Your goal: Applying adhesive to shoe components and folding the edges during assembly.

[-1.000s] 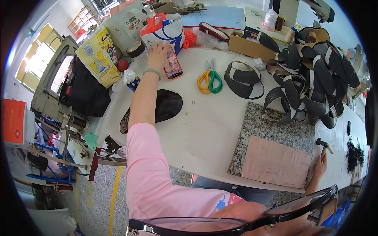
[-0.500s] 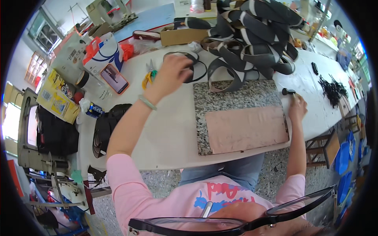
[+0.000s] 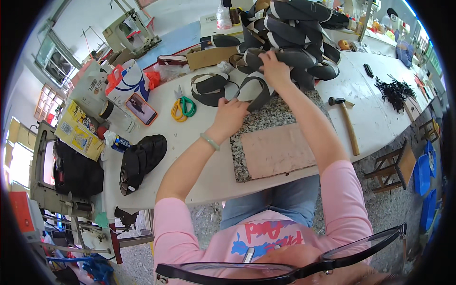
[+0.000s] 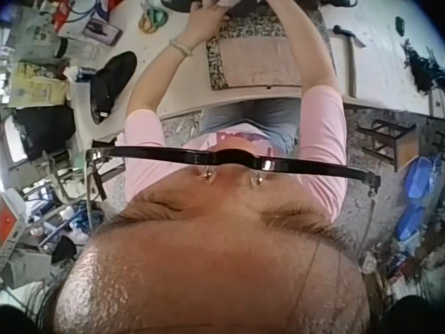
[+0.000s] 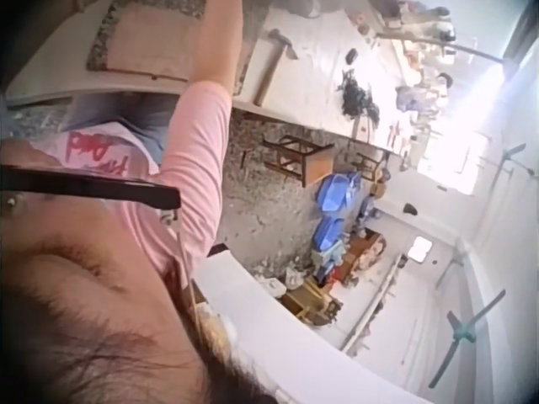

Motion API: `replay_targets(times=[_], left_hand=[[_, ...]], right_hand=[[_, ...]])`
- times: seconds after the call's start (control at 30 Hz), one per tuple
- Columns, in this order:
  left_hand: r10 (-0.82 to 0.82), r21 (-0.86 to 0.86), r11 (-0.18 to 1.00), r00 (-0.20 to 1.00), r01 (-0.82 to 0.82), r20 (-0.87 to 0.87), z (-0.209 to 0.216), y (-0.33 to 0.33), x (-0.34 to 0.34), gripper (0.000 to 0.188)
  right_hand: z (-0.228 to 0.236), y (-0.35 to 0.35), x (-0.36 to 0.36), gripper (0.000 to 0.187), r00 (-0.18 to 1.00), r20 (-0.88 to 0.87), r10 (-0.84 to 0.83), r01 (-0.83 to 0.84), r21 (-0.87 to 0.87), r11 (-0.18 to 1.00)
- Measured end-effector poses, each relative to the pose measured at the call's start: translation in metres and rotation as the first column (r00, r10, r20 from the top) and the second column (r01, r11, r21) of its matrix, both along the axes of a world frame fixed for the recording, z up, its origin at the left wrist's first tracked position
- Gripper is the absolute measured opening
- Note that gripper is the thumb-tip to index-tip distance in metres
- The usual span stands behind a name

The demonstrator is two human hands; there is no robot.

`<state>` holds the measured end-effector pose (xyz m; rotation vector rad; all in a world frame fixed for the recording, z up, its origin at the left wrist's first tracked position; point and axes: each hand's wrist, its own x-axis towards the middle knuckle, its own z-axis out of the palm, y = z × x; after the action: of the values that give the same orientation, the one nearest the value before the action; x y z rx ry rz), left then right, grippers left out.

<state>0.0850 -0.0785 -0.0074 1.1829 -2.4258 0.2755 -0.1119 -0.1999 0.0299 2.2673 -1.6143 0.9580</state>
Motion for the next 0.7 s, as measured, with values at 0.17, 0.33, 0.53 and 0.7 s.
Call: replay_targets(times=[0.17, 0.33, 0.53, 0.7], left_hand=[[0.124, 0.087, 0.990, 0.982, -0.112, -0.142, 0.024, 0.042, 0.038, 0.024], [0.485, 0.598, 0.738, 0.370, 0.313, -0.792, 0.023, 0.085, 0.085, 0.027], [0.698, 0.485, 0.513, -0.015, 0.708, -0.716, -0.001, 0.099, 0.062, 0.020], [0.368, 0.469, 0.879, 0.751, -0.088, -0.548, -0.012, 0.107, 0.040, 0.036]], right_hand=[[0.021, -0.016, -0.013, 0.018, 0.988, 0.140, -0.070, 0.082, -0.081, 0.993], [0.026, 0.005, 0.002, 0.022, 0.935, 0.325, 0.145, -0.137, -0.047, 0.989], [0.045, 0.158, 0.038, 0.011, 0.566, 0.655, 0.500, -0.558, -0.142, 0.817], [-0.023, 0.238, 0.010, 0.019, 0.765, 0.246, 0.596, -0.640, 0.185, 0.745]])
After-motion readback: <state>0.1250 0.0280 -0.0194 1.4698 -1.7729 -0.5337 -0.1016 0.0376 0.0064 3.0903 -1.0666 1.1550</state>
